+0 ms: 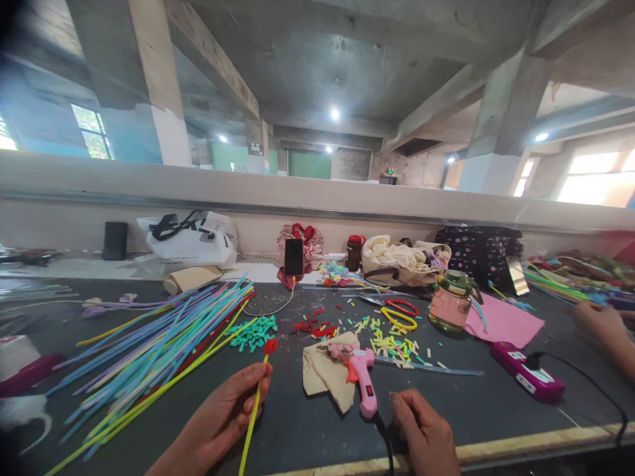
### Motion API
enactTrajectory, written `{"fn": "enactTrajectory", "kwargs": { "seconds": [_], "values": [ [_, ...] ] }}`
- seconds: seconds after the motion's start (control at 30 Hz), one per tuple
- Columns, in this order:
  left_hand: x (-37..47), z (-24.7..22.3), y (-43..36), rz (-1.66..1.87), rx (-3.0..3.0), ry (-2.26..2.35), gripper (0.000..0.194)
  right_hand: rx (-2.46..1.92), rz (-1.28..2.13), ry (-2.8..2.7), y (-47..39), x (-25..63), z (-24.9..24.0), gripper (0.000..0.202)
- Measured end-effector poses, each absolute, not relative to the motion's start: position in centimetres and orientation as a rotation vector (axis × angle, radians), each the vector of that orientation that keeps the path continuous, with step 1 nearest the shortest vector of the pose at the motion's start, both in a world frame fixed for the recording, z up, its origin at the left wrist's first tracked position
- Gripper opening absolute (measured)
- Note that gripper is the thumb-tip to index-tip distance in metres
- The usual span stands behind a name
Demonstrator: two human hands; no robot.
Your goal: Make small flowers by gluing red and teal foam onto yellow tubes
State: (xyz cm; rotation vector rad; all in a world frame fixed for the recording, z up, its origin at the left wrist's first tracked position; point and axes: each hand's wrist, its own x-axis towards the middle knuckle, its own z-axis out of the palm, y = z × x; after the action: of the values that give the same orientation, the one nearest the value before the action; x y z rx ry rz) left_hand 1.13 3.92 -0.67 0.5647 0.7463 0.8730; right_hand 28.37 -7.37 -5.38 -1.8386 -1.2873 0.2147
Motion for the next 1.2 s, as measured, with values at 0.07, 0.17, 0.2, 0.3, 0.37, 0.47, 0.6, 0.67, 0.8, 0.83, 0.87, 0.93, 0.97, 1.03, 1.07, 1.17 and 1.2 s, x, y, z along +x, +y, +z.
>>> {"fn": "enactTrajectory", "kwargs": {
  "seconds": [0.07,0.17,0.2,0.3,0.37,0.47,0.6,0.67,0.8,0.83,0.87,0.93,0.97,1.03,1.07,1.17,1.2],
  "values": [
    [1.1,-0.7,4.0,0.878,0.557,0.746,0.009,-1.851,0.227,-1.309,-7.3,28.8,-5.7,0.038],
    [0.9,-0.8,4.0,0.904,0.537,0.745,0.009,-1.86,0.255,-1.361,-7.3,29.1,-5.9,0.036],
    [0.9,-0.8,4.0,0.916,0.529,0.745,0.009,-1.856,0.269,-1.375,-7.3,29.1,-5.8,0.036],
    [0.7,-0.8,3.9,0.938,0.509,0.737,0.009,-1.836,0.238,-1.345,-7.3,28.7,-5.7,0.037],
    [0.7,-0.8,3.8,0.942,0.503,0.728,0.008,-1.835,0.201,-1.31,-7.4,28.5,-5.5,0.037],
    [0.7,-0.7,3.7,0.948,0.513,0.722,0.008,-1.836,0.21,-1.324,-7.4,28.4,-5.4,0.037],
    [0.9,-0.7,3.7,0.94,0.551,0.719,0.006,-1.809,0.238,-1.33,-7.2,28.4,-5.4,0.036],
    [1.0,-0.8,3.8,0.933,0.565,0.71,0.007,-1.792,0.242,-1.303,-7.1,28.5,-5.1,0.037],
    [0.9,-1.0,3.8,0.93,0.566,0.707,0.01,-1.813,0.219,-1.321,-7.3,28.7,-3.4,0.038],
    [0.9,-1.0,3.8,0.928,0.564,0.712,0.011,-1.813,0.194,-1.353,-7.4,28.7,-2.7,0.037],
    [0.9,-1.0,3.8,0.925,0.563,0.718,0.011,-1.803,0.157,-1.382,-7.5,28.4,-1.8,0.037],
    [1.0,-0.9,3.8,0.919,0.564,0.728,0.012,-1.777,0.118,-1.491,-7.3,27.7,-0.1,0.035],
    [1.0,-0.9,3.8,0.917,0.566,0.73,0.012,-1.761,0.11,-1.56,-7.0,27.2,0.8,0.035],
    [1.1,-0.9,3.9,0.916,0.573,0.731,0.014,-1.713,0.112,-1.714,-5.7,26.4,2.5,0.036],
    [1.1,-1.0,3.9,0.917,0.577,0.731,0.015,-1.72,0.102,-1.761,-4.8,26.1,3.3,0.036],
    [1.1,-1.1,4.0,0.915,0.586,0.731,0.016,-1.768,0.045,-1.882,-1.1,26.3,5.1,0.036],
    [1.1,-1.2,4.0,0.914,0.588,0.734,0.017,-1.775,0.038,-1.897,0.3,26.5,5.5,0.037]
  ]
}}
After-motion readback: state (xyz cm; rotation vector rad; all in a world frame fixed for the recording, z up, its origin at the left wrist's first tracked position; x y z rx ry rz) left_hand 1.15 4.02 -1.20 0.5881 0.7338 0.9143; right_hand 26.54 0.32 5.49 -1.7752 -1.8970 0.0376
